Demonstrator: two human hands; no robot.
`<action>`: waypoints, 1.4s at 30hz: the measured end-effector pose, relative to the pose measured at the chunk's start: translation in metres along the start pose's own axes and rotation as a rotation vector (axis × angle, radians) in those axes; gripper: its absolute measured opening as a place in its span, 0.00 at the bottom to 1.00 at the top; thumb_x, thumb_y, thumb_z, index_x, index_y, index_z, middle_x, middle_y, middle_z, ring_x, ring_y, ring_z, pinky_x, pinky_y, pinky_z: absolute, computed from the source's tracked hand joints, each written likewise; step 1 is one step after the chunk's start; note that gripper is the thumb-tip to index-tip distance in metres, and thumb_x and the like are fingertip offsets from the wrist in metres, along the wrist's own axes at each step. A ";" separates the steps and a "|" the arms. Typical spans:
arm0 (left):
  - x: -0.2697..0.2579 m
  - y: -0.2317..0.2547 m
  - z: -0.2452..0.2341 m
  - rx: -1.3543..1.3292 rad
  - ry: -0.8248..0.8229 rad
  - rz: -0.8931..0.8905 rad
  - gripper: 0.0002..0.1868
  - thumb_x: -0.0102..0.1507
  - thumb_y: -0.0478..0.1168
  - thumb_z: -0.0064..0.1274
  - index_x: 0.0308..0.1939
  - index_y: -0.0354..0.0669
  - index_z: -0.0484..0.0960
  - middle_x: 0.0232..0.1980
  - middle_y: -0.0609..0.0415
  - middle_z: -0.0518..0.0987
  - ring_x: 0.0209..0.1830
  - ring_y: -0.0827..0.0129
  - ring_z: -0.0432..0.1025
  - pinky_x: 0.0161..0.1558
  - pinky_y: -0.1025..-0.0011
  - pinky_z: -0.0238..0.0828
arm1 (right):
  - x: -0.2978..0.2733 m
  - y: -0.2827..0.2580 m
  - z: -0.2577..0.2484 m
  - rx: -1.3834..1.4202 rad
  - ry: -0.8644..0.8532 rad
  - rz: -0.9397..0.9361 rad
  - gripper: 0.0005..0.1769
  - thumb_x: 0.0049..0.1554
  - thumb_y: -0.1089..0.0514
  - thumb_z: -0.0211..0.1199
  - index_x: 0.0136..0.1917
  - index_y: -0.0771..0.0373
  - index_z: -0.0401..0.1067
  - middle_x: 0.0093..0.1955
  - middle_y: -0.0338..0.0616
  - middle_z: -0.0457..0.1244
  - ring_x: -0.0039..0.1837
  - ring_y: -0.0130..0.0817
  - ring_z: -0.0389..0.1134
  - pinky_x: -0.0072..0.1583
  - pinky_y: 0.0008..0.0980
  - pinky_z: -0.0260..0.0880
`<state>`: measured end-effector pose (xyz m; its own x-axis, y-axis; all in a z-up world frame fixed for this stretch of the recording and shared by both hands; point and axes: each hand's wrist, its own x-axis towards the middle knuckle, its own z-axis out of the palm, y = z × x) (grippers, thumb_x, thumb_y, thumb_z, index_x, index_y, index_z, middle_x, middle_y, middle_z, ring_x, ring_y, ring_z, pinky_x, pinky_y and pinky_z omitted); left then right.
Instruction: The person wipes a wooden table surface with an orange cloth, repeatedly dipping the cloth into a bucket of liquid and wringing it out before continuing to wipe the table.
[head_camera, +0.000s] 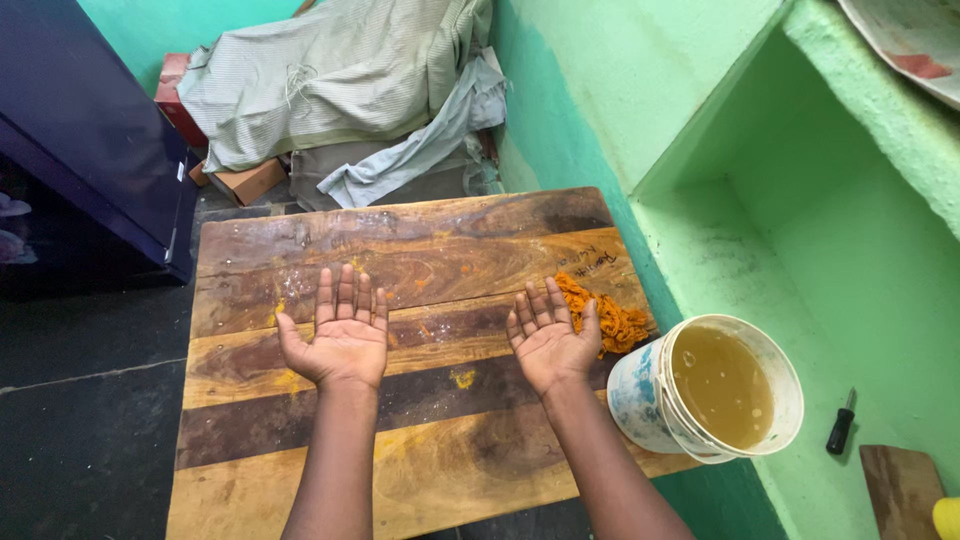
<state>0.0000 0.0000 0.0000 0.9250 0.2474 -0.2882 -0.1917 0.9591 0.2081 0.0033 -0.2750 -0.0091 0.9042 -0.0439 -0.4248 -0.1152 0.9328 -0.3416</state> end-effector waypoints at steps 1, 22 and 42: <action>-0.001 0.000 0.000 0.002 0.008 -0.001 0.46 0.61 0.74 0.37 0.71 0.48 0.73 0.70 0.50 0.75 0.70 0.56 0.68 0.73 0.48 0.60 | -0.001 0.000 -0.001 0.002 -0.011 0.005 0.41 0.57 0.24 0.48 0.70 0.53 0.69 0.69 0.46 0.63 0.67 0.43 0.64 0.66 0.50 0.64; -0.011 0.007 -0.006 0.035 0.036 0.018 0.46 0.60 0.74 0.36 0.72 0.48 0.72 0.70 0.51 0.75 0.69 0.57 0.69 0.70 0.47 0.62 | -0.011 0.013 -0.004 -0.009 0.004 0.023 0.40 0.56 0.24 0.50 0.68 0.54 0.69 0.67 0.44 0.64 0.66 0.42 0.65 0.64 0.48 0.65; 0.023 -0.010 -0.021 0.013 0.093 -0.011 0.46 0.61 0.74 0.36 0.70 0.47 0.73 0.68 0.50 0.76 0.68 0.56 0.69 0.70 0.49 0.63 | 0.029 0.012 -0.018 -0.015 0.061 0.020 0.41 0.56 0.25 0.50 0.69 0.53 0.68 0.67 0.45 0.64 0.66 0.42 0.64 0.65 0.48 0.64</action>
<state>0.0158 -0.0007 -0.0282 0.8924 0.2493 -0.3760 -0.1770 0.9601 0.2165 0.0206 -0.2710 -0.0405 0.8751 -0.0477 -0.4817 -0.1395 0.9281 -0.3453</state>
